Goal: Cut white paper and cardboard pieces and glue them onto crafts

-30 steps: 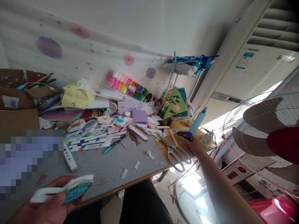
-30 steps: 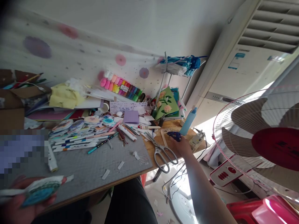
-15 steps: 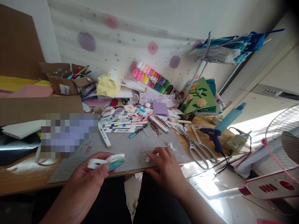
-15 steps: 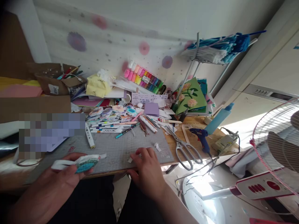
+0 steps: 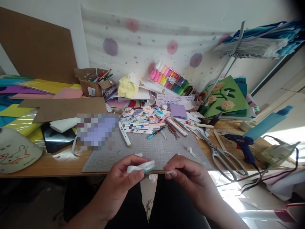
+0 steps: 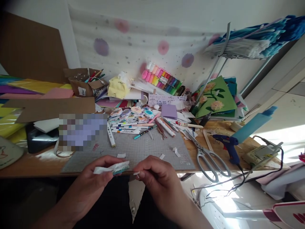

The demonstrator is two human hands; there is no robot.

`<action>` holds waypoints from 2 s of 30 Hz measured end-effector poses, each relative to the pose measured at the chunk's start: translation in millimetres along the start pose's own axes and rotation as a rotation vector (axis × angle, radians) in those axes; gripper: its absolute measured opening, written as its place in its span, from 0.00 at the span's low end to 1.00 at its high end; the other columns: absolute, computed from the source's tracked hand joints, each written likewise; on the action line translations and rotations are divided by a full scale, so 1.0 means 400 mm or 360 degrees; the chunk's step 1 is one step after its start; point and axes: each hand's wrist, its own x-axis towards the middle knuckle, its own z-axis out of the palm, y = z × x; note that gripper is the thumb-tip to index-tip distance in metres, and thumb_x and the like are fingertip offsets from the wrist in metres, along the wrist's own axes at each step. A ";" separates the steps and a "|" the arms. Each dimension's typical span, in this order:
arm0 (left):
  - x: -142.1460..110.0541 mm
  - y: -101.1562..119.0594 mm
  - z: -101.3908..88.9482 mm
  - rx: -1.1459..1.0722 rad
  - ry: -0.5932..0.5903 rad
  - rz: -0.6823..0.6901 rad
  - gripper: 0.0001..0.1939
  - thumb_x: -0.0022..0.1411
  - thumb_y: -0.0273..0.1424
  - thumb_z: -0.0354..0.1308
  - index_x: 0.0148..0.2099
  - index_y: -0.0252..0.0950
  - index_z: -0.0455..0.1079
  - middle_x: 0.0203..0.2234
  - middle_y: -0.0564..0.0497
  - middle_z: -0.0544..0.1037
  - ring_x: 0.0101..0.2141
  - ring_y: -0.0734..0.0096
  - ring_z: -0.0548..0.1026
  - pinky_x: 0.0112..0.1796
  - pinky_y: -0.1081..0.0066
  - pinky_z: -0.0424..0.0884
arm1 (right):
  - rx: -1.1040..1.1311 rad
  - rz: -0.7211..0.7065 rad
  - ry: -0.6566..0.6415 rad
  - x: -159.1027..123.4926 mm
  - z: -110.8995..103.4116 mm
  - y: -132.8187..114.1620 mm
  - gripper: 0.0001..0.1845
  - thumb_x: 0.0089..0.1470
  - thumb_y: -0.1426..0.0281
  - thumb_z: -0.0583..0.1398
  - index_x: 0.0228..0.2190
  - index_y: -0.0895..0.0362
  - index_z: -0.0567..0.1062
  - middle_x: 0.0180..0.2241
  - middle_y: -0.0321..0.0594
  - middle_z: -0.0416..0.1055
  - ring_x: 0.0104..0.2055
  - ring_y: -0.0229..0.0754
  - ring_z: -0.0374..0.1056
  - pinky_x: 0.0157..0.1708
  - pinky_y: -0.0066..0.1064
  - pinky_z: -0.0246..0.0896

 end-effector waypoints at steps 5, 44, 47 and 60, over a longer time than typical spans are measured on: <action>-0.009 0.008 0.004 0.0314 -0.0043 0.0180 0.11 0.52 0.32 0.66 0.40 0.41 0.77 0.44 0.47 0.78 0.47 0.57 0.73 0.47 0.66 0.68 | 0.0600 0.0289 -0.0040 0.001 0.034 -0.023 0.06 0.56 0.68 0.62 0.37 0.53 0.74 0.27 0.32 0.70 0.30 0.34 0.66 0.33 0.26 0.61; 0.002 -0.025 -0.004 0.0586 -0.0101 0.0393 0.13 0.54 0.28 0.65 0.42 0.47 0.75 0.46 0.52 0.76 0.51 0.64 0.71 0.50 0.72 0.66 | -0.0699 -0.0406 0.0290 -0.025 0.057 0.003 0.09 0.55 0.81 0.57 0.32 0.55 0.72 0.25 0.36 0.71 0.25 0.36 0.67 0.26 0.24 0.60; 0.001 -0.022 0.001 0.0578 -0.0076 0.0382 0.12 0.53 0.28 0.66 0.41 0.46 0.76 0.45 0.51 0.77 0.51 0.63 0.71 0.50 0.71 0.66 | -0.0633 -0.0397 0.0285 -0.026 0.057 0.005 0.09 0.55 0.81 0.57 0.32 0.55 0.72 0.25 0.35 0.71 0.25 0.34 0.67 0.26 0.23 0.60; 0.005 -0.003 0.013 0.0442 -0.0071 0.0161 0.10 0.52 0.32 0.66 0.39 0.41 0.77 0.42 0.48 0.79 0.46 0.59 0.73 0.46 0.68 0.68 | -0.0402 -0.0398 0.0097 -0.026 0.010 -0.005 0.11 0.57 0.77 0.57 0.40 0.55 0.75 0.34 0.41 0.72 0.35 0.38 0.70 0.34 0.26 0.65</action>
